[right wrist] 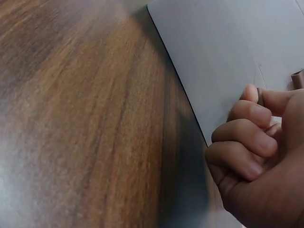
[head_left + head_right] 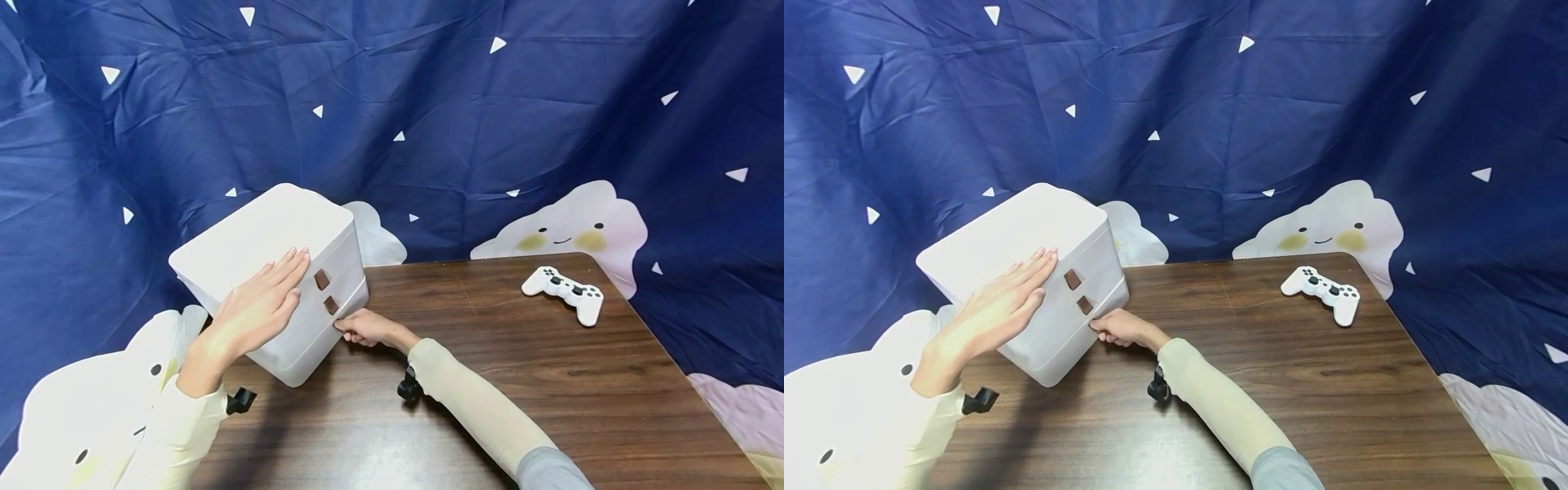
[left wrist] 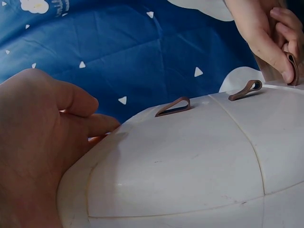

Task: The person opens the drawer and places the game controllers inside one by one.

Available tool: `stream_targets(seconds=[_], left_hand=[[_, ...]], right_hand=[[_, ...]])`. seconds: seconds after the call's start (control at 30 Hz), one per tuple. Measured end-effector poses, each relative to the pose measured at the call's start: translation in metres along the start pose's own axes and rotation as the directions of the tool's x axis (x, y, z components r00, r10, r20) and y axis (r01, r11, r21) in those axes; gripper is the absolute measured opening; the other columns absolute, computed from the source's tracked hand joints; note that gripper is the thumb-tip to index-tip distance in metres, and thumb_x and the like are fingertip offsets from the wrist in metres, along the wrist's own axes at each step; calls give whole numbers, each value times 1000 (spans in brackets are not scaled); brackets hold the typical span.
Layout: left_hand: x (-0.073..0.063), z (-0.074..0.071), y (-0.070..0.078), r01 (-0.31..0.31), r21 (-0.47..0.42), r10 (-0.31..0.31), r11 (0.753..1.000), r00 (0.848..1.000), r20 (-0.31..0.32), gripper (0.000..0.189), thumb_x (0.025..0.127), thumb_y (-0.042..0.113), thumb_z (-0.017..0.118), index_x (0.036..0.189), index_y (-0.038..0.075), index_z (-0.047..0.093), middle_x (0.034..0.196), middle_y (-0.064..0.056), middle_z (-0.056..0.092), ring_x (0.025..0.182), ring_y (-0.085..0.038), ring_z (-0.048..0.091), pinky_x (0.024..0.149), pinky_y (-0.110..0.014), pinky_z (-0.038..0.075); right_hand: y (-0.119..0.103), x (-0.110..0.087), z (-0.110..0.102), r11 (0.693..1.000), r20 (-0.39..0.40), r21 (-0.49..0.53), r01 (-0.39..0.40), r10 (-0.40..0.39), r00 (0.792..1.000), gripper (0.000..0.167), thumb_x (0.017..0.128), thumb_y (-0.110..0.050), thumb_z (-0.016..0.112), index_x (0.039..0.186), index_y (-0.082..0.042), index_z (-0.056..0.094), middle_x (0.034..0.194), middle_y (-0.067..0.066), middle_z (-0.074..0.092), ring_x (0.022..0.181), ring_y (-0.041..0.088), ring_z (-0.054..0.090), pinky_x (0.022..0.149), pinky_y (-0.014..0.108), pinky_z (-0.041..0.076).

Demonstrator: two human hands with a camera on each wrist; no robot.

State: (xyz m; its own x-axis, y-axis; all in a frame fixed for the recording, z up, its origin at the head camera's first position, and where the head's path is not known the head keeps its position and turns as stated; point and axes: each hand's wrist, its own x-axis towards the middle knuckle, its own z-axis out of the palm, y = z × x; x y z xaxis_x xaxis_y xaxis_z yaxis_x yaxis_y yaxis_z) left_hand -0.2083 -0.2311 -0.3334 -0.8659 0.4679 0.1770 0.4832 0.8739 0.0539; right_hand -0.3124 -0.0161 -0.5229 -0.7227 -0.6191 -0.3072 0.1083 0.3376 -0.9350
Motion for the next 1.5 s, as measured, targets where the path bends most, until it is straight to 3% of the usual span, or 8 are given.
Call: stream_targets(seconds=[0.27,0.8,1.5], left_hand=[[1,0,0,-8,-3,8,1000,1000,-12,58,114,26,38,169,13,28,178,-2,24,166,-25,23,136,-53,23],[2,1,0,-8,-9,8,1000,1000,-2,58,114,27,37,169,12,28,178,-2,23,166,-25,22,136,-52,22],[-1,-1,-1,-6,-3,6,1000,1000,8,59,113,26,37,170,13,27,179,-1,22,166,-25,21,136,-52,21]], right_hand=[[4,-6,-4,999,-5,49,20,-20,1000,39,109,-30,57,75,-11,62,60,-7,49,43,1,26,39,16,19],[21,-41,-15,999,1,21,44,-44,999,42,107,-35,59,74,-9,61,52,-9,39,45,3,26,42,19,18],[35,-84,-31,998,26,-14,56,-56,998,39,108,-32,57,74,-13,62,60,-8,50,45,2,27,39,17,21]])
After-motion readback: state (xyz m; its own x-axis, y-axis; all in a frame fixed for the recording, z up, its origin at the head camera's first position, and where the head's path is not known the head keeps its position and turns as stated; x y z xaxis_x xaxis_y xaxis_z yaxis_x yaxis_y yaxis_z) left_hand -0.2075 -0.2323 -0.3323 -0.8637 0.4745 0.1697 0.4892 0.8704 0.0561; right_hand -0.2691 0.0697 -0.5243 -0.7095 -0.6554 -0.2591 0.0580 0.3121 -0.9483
